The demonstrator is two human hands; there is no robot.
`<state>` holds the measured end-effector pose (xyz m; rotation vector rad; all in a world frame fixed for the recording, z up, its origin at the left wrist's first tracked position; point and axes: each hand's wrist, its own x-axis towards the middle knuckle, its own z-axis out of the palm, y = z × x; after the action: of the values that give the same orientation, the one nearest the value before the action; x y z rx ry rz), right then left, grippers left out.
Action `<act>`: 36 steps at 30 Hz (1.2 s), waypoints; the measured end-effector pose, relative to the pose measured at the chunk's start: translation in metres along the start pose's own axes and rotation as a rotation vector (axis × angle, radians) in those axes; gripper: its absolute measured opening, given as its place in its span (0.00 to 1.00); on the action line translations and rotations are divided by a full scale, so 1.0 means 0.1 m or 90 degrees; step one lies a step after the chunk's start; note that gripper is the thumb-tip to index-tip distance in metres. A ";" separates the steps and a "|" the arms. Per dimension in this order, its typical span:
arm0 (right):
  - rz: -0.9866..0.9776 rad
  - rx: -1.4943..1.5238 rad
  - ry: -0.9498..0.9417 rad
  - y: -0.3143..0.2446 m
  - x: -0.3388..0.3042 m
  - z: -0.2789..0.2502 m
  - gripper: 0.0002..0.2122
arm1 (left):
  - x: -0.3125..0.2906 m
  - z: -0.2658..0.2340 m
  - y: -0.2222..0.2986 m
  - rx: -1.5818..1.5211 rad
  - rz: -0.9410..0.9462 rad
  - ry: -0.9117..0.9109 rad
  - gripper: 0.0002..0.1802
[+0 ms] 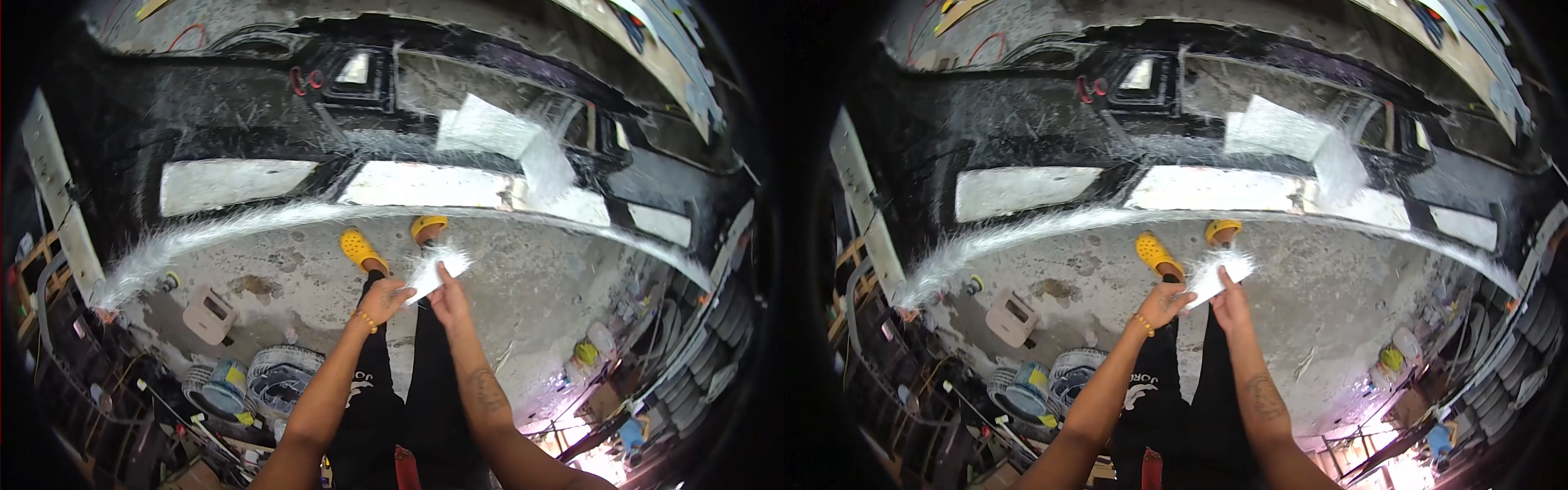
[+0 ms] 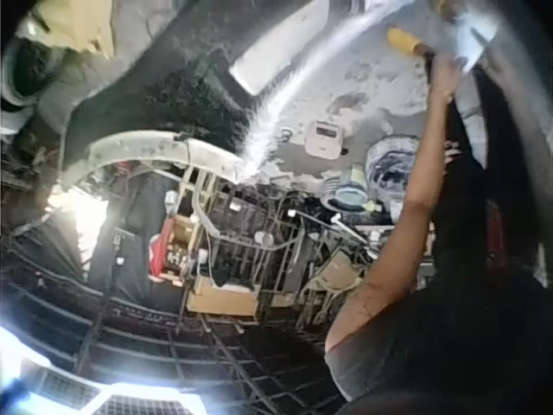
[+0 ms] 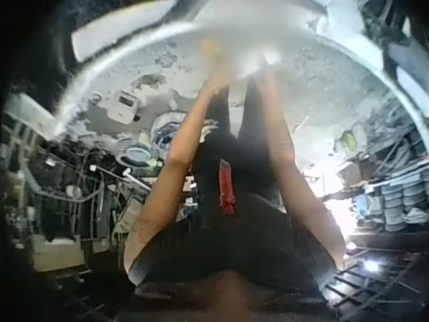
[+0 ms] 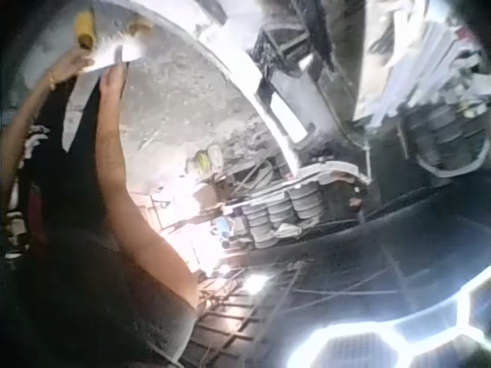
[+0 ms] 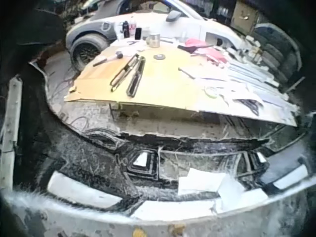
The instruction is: The person places and smooths white fibrous mat strips onto a black composite car bumper, pressing and adjusting the material by hand to conform to the surface. The person repeatedly handles the mat, aligning it along the bumper's contours.
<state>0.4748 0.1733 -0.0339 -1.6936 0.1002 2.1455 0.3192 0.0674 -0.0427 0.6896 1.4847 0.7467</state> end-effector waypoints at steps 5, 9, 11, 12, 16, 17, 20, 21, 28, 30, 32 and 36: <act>-0.014 0.100 0.004 0.16 0.04 -0.30 0.14 | -0.25 -0.05 -0.05 -0.199 -0.137 -0.071 0.14; -0.002 -0.003 0.016 0.11 -0.04 -0.44 0.15 | -0.19 -0.26 0.03 0.027 -0.076 -0.097 0.20; -0.005 -0.008 0.024 0.06 -0.07 -0.49 0.15 | -0.12 -0.23 0.00 0.020 -0.056 -0.067 0.22; -0.002 -0.016 0.016 0.06 -0.06 -0.51 0.15 | -0.10 -0.23 -0.01 0.004 -0.060 -0.070 0.21; 0.020 -0.034 0.032 -0.01 -0.06 -0.62 0.14 | 0.05 -0.18 0.10 0.050 -0.050 -0.089 0.20; 0.000 -0.025 0.050 -0.06 -0.04 -0.64 0.14 | 0.12 -0.15 0.17 0.023 -0.076 -0.096 0.19; -0.043 -0.006 0.088 -0.23 0.04 -0.69 0.14 | 0.32 -0.10 0.28 -0.005 -0.108 -0.082 0.16; -0.041 -0.041 0.081 -0.30 0.07 -0.68 0.15 | 0.38 -0.09 0.22 -0.028 -0.147 -0.062 0.16; 0.007 -0.217 0.054 -0.76 0.51 -0.72 0.14 | 0.76 0.06 -0.12 -0.317 -0.358 0.093 0.14; 0.038 -0.261 0.051 -0.85 0.55 -0.71 0.16 | 0.76 0.09 -0.17 -0.315 -0.358 0.087 0.14; 0.060 -0.295 0.054 -0.91 0.58 -0.72 0.17 | 0.76 0.12 -0.17 -0.300 -0.362 0.091 0.14; 0.074 -0.296 0.054 -0.99 0.64 -0.68 0.17 | 0.75 0.20 -0.09 -0.425 -0.402 0.185 0.14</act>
<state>0.5607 0.2610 -0.0937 -2.0768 -0.3085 2.3088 0.3355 0.1222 -0.0953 -0.3976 1.4649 0.7891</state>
